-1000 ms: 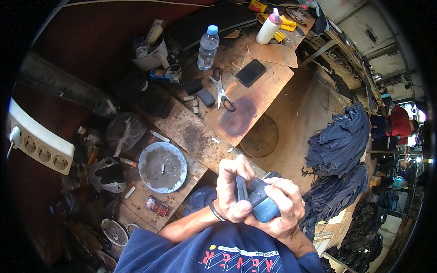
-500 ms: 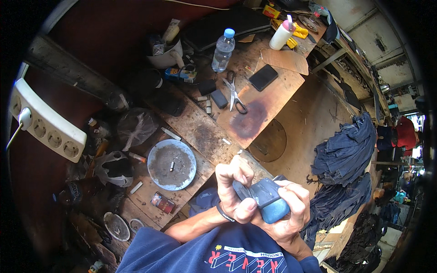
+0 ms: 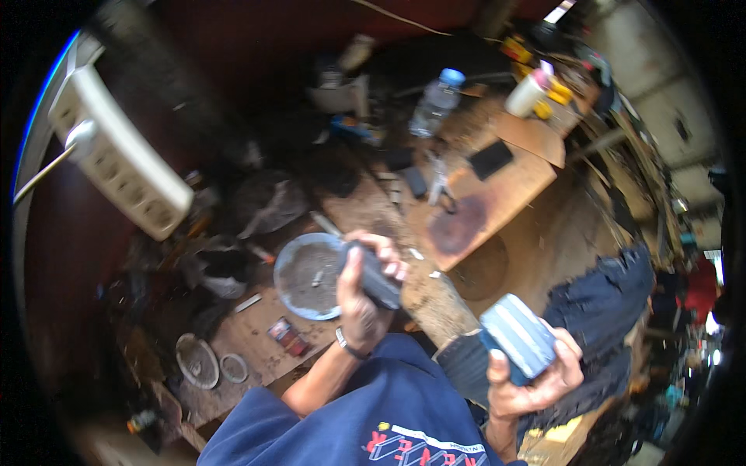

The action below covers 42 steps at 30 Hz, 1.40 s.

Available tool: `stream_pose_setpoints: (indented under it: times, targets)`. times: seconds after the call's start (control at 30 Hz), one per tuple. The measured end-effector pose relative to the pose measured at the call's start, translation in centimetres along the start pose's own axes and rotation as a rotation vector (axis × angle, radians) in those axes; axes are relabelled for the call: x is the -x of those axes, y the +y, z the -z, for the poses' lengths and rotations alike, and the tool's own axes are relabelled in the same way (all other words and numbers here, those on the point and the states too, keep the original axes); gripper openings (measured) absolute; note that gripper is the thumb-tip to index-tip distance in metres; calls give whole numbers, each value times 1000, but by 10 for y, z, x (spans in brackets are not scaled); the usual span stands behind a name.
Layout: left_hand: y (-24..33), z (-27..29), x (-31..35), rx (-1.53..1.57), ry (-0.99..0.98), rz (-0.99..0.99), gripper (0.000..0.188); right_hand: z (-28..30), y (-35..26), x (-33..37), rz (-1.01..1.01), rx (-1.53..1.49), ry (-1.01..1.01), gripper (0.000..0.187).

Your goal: The person smooths a dark rectangular fabric piece on a wooden workbench using a red-handled tool, then picks up a blue rectangular block and rubs its edges and corners repeatedly. The person continues to rub the block's surfaces while other workers move in the background.

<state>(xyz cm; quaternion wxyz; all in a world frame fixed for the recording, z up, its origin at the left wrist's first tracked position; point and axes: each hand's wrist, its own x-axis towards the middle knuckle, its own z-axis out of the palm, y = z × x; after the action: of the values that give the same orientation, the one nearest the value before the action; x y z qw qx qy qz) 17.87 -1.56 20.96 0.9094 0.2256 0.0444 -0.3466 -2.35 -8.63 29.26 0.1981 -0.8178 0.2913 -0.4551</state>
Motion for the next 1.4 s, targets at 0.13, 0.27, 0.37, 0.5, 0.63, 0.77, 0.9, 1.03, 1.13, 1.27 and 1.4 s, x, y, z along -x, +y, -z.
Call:
stream_pose_setpoints:
  times: [0.13,0.27,0.37,0.5,0.63,0.77,0.9,1.03,1.13,1.27,1.4]
  targets:
    - [10,46,-13,32,158,336,66,-6,20,10,-74,77,47,72]
    - [42,100,-6,-318,299,280,70,-10,36,21,-200,123,1,66]
    - [99,146,-5,-773,324,109,58,-19,40,24,-227,66,-54,65]
    - [160,188,-10,-936,524,-201,38,-35,38,23,-230,-1,-148,66]
    - [207,204,-20,-1391,662,-561,30,-46,33,23,-279,-115,-217,67]
    - [228,207,-32,-1688,685,-1121,20,-52,32,23,-188,-118,-266,65]
    - [231,220,-26,-2239,532,-1179,30,-54,36,24,-186,-160,-283,63]
    - [214,239,-12,-2365,650,-1116,31,-53,39,28,-193,-105,-254,65]
    - [211,247,-13,-2408,679,-1041,31,-55,41,30,-192,-100,-246,66]
    - [219,251,-23,-2444,696,-1027,30,-60,41,30,-186,-134,-268,67]
    - [220,258,-27,-2507,722,-818,24,-61,41,29,-195,-157,-276,68]
